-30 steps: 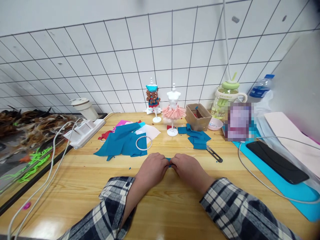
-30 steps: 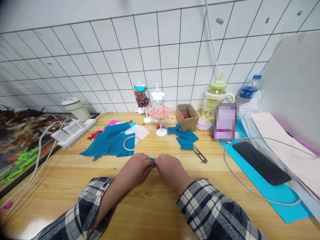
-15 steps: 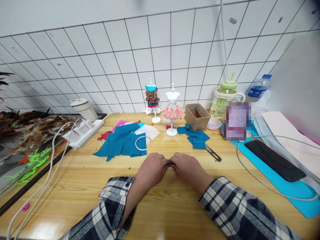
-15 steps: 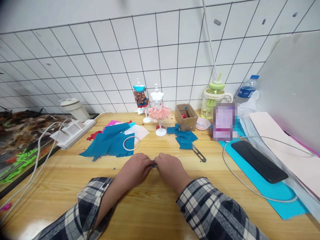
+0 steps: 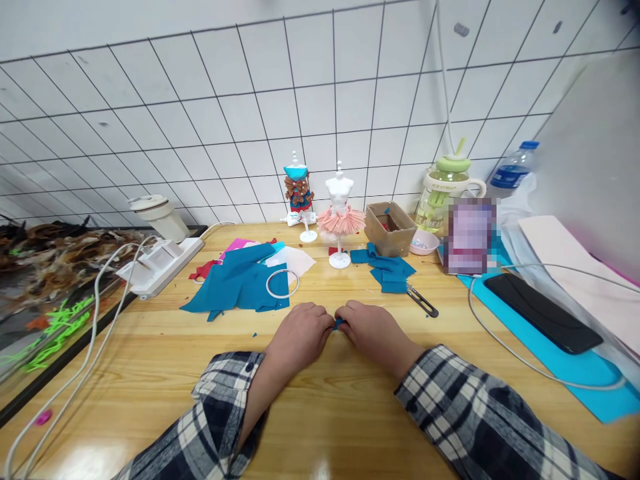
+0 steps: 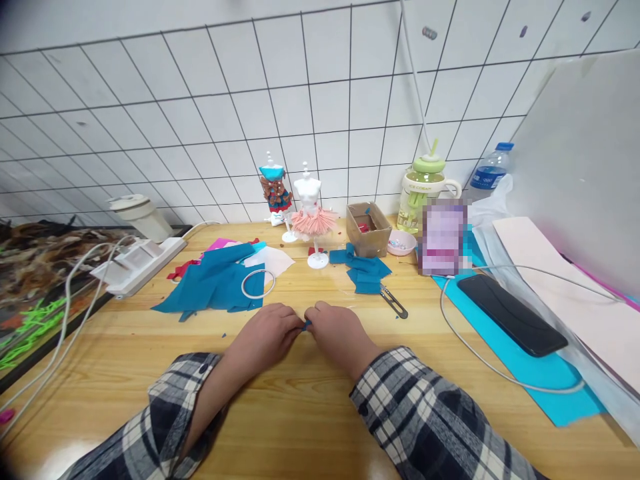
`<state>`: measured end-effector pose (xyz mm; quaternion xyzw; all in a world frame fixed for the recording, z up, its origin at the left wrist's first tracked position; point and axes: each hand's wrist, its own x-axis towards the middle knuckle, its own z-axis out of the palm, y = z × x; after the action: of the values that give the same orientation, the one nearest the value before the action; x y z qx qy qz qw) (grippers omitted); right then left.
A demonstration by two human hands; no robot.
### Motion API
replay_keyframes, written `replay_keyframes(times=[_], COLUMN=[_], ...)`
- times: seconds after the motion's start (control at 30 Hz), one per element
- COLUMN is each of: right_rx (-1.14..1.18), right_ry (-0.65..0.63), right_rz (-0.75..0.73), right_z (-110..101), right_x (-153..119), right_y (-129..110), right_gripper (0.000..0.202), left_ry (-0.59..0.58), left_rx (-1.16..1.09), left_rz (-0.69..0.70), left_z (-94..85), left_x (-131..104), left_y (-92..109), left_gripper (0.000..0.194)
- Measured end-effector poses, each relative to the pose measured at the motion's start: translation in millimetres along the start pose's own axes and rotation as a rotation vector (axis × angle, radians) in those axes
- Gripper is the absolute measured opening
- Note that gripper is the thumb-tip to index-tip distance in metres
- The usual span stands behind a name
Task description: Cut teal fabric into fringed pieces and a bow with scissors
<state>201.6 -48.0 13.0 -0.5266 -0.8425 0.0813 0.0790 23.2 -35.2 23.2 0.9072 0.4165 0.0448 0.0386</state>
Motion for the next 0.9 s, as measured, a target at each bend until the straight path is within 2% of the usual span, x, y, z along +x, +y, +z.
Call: replay_keyframes(times=[0.4, 0.5, 0.63, 0.77, 0.9], right_rx=[0.059, 0.043, -0.031, -0.054, -0.064], right_ry=[-0.038, -0.041, 0.006, 0.072, 0.097], right_rz=[-0.02, -0.03, -0.054, -0.051, -0.035], right_z=[-6, -5, -4, -5, -5], right_x=[0, 0, -3, -5, -6], right_y=[9, 7, -1, -6, -6], right_gripper=[0.024, 0.024, 0.025, 0.028, 0.03], left_ry=[0.022, 0.067, 0.189, 0.23, 0.262], left_rx=[-0.044, -0.062, -0.058, -0.002, 0.018], left_rz=[0.0, 0.018, 0.061, 0.042, 0.006], left_z=[-2.9, -4.9, -5.1, -5.2, -7.8], left_x=[0, -1, -4, -5, -6], left_y=[-2, -2, -1, 2, 7], left_gripper=[0.018, 0.014, 0.037, 0.021, 0.017])
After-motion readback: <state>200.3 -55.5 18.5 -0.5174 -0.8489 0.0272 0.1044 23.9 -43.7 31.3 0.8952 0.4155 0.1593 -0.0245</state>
